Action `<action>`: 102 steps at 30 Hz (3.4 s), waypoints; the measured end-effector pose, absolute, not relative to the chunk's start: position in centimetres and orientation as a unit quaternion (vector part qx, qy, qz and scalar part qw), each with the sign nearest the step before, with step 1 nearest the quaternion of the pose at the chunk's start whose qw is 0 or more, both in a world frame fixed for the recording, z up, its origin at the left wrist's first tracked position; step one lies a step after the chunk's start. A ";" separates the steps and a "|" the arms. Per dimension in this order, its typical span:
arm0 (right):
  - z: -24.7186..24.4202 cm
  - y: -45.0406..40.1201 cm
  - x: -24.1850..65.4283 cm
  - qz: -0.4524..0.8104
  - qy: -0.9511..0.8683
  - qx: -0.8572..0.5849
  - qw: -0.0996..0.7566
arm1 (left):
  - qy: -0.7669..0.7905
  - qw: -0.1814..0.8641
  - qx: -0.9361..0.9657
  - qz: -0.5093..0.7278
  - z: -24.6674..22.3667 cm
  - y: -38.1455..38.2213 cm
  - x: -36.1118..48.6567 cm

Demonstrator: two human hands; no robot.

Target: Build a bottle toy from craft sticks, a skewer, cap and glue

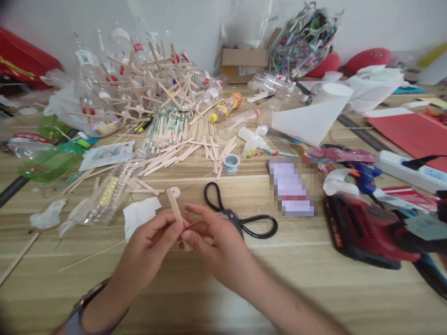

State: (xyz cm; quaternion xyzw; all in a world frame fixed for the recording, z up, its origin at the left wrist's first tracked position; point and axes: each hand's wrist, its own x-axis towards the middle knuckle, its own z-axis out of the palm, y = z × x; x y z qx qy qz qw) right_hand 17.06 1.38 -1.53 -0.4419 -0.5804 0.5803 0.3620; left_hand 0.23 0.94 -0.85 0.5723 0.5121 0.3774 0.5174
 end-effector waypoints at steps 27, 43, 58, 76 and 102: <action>0.6 2.5 19.4 0.325 -0.749 -0.526 0.236 | 0.589 0.453 0.613 0.270 -0.6 1.2 0.1; -1.9 1.8 18.4 0.072 -0.832 -0.521 0.177 | 0.600 0.357 0.676 0.235 -0.9 0.8 0.3; -1.9 1.7 18.5 0.044 -0.843 -0.506 0.175 | 0.605 0.332 0.689 0.221 -1.0 0.9 0.3; -2.1 1.6 18.1 -0.006 -0.856 -0.479 0.192 | 0.586 0.165 0.762 0.220 -2.1 0.5 0.4; -1.5 1.0 17.3 0.083 -0.822 -0.470 0.310 | 0.473 0.035 0.828 0.301 -1.5 0.0 -0.1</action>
